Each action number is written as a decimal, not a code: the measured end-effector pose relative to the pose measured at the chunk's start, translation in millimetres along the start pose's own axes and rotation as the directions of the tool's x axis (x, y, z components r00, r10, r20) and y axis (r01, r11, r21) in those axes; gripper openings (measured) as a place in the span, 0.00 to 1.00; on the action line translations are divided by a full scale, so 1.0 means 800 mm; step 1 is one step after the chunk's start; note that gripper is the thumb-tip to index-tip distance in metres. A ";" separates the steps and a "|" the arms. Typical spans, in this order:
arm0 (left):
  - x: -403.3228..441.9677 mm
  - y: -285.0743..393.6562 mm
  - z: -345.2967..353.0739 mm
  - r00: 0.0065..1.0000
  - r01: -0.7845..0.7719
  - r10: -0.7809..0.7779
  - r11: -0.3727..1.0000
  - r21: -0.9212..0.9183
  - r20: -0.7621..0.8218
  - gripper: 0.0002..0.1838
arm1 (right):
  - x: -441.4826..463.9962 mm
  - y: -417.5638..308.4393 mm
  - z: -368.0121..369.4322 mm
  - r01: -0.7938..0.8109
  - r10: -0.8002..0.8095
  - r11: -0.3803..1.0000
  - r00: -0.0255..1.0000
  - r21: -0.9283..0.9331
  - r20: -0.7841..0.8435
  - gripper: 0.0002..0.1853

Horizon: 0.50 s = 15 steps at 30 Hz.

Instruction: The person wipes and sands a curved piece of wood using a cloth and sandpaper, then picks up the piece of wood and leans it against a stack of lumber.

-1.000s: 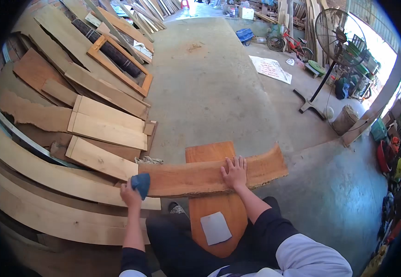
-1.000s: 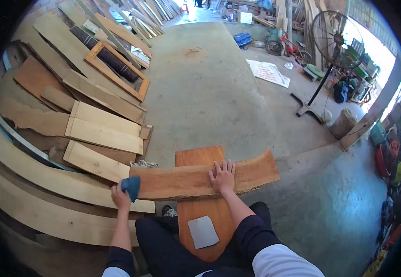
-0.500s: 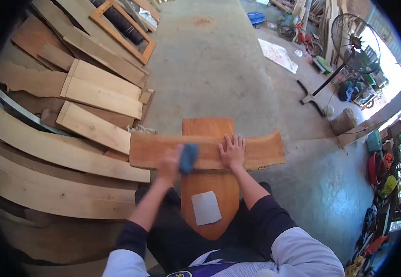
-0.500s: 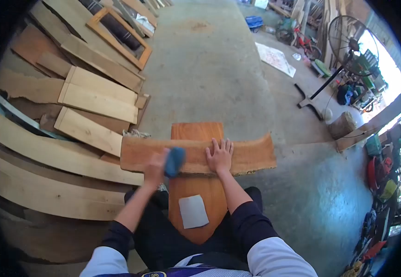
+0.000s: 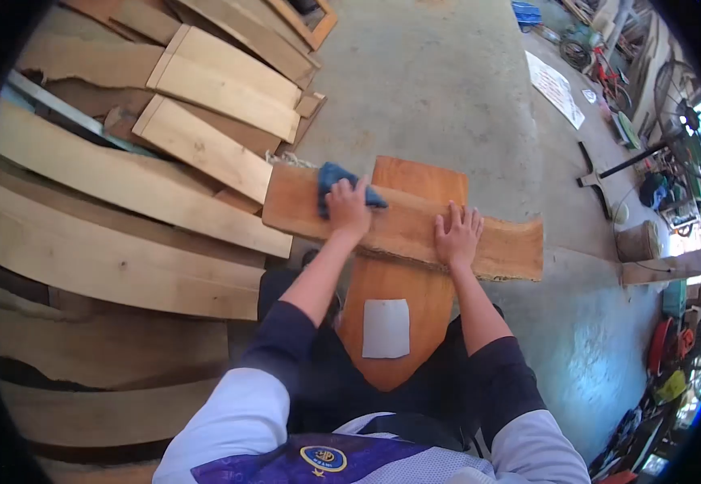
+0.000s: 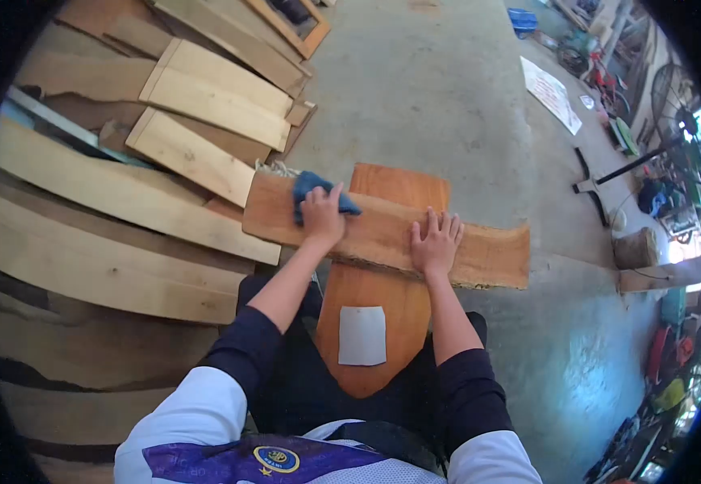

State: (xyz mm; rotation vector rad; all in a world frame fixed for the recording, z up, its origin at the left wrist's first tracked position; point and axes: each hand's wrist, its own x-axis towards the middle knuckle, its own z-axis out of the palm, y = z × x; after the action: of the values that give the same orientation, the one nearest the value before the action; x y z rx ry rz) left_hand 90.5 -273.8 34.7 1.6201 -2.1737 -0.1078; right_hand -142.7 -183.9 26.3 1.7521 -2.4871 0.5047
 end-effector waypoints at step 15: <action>0.031 -0.120 -0.080 0.994 0.089 -0.089 0.996 -0.001 -0.058 0.24 | 0.001 0.002 -0.003 -0.023 0.024 0.999 1.000 -0.027 0.015 0.31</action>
State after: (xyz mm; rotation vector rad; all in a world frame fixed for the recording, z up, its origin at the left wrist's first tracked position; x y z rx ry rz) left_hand 195.3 -315.4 70.0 1.6998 -2.0593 -0.0839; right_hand -144.5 -183.1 28.6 1.7259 -2.5154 0.4597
